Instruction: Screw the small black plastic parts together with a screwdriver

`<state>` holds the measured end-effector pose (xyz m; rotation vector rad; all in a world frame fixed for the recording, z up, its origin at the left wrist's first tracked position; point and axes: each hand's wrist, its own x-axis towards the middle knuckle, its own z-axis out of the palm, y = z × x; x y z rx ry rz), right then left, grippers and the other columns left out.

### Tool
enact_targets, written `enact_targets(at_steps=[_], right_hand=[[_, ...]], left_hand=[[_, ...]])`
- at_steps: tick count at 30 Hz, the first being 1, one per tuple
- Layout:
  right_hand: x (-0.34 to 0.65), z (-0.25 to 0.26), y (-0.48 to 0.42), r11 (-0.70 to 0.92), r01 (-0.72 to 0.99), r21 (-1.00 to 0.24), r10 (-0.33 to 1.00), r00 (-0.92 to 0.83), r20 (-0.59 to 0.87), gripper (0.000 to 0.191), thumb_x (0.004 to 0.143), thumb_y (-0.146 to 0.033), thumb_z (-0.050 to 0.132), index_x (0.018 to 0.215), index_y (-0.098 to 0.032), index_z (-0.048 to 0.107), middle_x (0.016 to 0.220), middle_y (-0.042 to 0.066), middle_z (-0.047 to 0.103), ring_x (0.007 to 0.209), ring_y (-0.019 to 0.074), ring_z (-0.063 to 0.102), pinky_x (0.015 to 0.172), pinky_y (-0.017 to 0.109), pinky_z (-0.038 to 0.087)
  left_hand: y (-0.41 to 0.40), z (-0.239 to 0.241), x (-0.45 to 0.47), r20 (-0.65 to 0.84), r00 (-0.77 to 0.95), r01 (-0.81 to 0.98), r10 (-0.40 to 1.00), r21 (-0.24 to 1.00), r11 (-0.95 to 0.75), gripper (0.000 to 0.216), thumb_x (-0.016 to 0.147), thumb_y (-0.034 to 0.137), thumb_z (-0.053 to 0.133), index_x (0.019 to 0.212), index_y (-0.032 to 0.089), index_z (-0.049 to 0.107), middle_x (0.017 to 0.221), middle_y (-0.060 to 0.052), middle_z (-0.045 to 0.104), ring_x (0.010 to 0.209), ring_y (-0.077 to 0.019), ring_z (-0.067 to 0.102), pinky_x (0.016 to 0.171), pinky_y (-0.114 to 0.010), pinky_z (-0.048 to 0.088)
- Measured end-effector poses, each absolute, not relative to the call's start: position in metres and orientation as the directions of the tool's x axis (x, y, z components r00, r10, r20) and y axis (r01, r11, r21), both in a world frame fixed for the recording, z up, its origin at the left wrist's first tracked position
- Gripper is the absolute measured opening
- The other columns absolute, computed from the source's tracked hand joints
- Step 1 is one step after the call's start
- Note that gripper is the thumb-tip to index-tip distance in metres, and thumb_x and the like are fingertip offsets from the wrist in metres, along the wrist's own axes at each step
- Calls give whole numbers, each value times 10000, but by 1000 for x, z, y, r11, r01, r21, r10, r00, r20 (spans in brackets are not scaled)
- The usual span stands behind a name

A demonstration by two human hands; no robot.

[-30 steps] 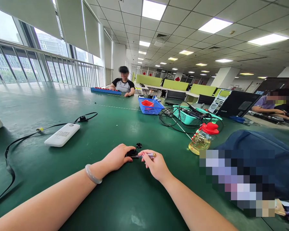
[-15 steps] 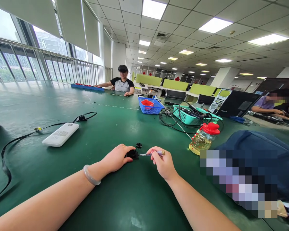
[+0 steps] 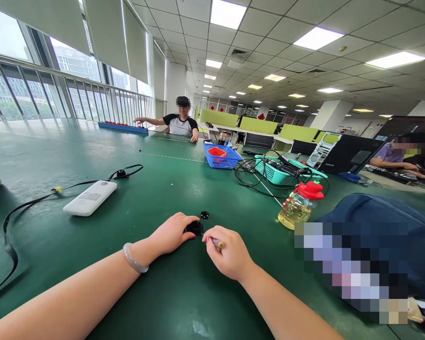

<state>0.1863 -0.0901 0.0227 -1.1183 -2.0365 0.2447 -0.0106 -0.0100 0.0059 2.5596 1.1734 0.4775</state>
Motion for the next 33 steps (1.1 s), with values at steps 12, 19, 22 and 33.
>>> enact_targets(at_steps=[12,19,22,33], right_hand=[[199,14,-80,564,515,-646,806,-173,566,220,922,-252,453,861,-215,661,779,22,658,675,153,593,656,257,455],[195,15,-79,555,500,-665,819,-185,544,221,915,-240,459,868,-212,672,816,24,668,723,155,607,684,256,462],[196,16,-79,543,488,-683,829,-182,528,228,916,-252,460,868,-210,678,797,24,660,691,151,599,656,257,458],[210,12,-71,443,335,-831,871,59,488,266,918,-386,481,954,-199,668,751,18,593,558,127,518,551,261,439]], left_hand=[[-14,12,-9,169,618,687,768,359,-631,441,867,310,614,1294,218,557,1154,-83,684,1090,-258,595,966,-387,467],[-12,6,-10,201,625,659,754,380,-648,419,879,297,596,1288,213,560,1209,-78,670,1120,-249,591,992,-389,463],[-11,3,-10,244,628,636,739,387,-667,397,902,301,563,1289,217,557,1229,-75,661,1145,-242,582,1011,-389,455],[-18,11,-9,376,490,736,787,306,-604,392,970,247,362,1320,248,539,1219,-68,647,1110,-241,559,981,-417,442]])
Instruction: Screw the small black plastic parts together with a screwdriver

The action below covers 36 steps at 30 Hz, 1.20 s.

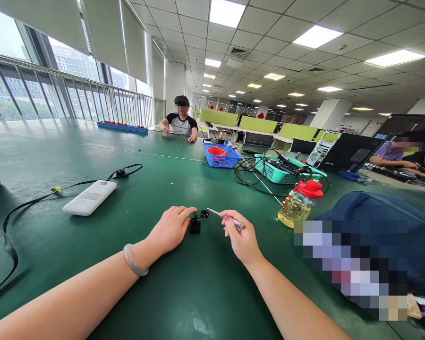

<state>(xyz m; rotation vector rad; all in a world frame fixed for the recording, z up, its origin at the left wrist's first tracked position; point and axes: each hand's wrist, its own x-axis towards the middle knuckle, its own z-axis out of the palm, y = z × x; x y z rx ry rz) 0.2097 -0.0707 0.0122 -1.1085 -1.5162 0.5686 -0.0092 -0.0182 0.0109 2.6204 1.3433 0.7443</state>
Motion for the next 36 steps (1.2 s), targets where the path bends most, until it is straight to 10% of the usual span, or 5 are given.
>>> enact_targets(at_steps=[9,20,36], right_hand=[[210,9,-61,217,347,-912,968,45,248,311,855,-430,513,976,-204,688,778,27,640,580,147,583,596,287,469],[209,9,-61,212,334,-918,970,42,239,304,853,-401,508,994,-207,695,811,22,646,566,132,575,615,289,471],[206,11,-64,264,215,-940,965,-67,255,279,845,-403,541,908,-179,695,751,26,636,534,125,560,579,283,473]], left_hand=[[-27,9,-10,279,425,890,861,42,-453,378,948,245,359,1134,285,686,1063,-91,666,978,-274,589,901,-469,415],[-15,0,-3,255,590,678,766,358,-642,372,920,433,483,1224,232,560,1376,-77,538,1283,-242,487,1100,-408,390],[-15,1,-8,263,549,722,793,329,-609,482,908,337,475,1382,251,456,1395,-78,529,1309,-255,444,1123,-470,331]])
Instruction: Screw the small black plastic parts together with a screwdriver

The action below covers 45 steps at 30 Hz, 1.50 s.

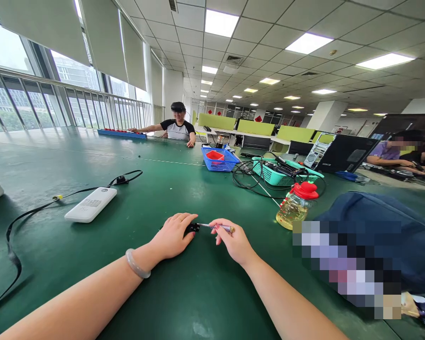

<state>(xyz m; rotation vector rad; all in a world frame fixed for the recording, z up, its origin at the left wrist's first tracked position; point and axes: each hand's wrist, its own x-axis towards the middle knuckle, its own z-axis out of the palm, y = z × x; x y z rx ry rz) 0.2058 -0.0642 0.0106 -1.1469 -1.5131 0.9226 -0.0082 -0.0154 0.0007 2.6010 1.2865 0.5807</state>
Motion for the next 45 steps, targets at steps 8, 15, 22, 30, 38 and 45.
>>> enact_targets(at_steps=[8,15,22,30,38,45], right_hand=[[214,11,-62,363,116,-924,930,15,367,305,865,-429,534,849,-172,697,657,11,617,492,117,529,571,288,481],[215,5,-55,361,92,-928,926,82,369,315,843,-442,548,831,-164,696,636,4,604,460,103,504,513,269,464],[215,-3,-52,332,106,-937,934,105,342,333,827,-460,549,835,-162,696,640,0,593,450,96,486,476,251,442],[213,-1,-53,322,147,-935,935,106,339,344,821,-471,541,833,-163,694,639,2,593,447,100,482,459,247,432],[213,-2,-54,323,186,-928,934,95,344,304,829,-437,533,832,-180,696,632,-7,581,459,106,475,458,240,409],[214,2,-56,321,221,-921,931,102,350,327,839,-457,523,825,-179,695,636,-1,581,463,109,484,463,241,424]], left_hand=[[-14,3,-8,222,601,708,768,300,-640,293,942,390,467,1176,312,627,1183,-48,594,1136,-245,525,1043,-465,391],[-19,5,-6,226,545,743,808,317,-590,255,940,360,478,1117,306,654,1099,-44,626,1074,-238,554,997,-450,418],[-28,8,-27,198,476,794,857,323,-515,259,919,368,497,1080,287,684,1119,-50,662,1088,-247,578,1018,-473,399],[-36,5,-143,245,316,869,916,313,-384,400,873,509,447,1031,265,722,1075,-63,708,1031,-250,627,952,-372,467],[-29,24,-222,193,-11,972,981,234,-35,370,867,429,453,1094,272,699,1208,-23,681,1107,-243,598,945,-328,450],[-31,27,-219,277,-166,978,947,171,122,464,908,458,275,1141,253,620,1220,15,673,1096,-220,597,898,-288,467]])
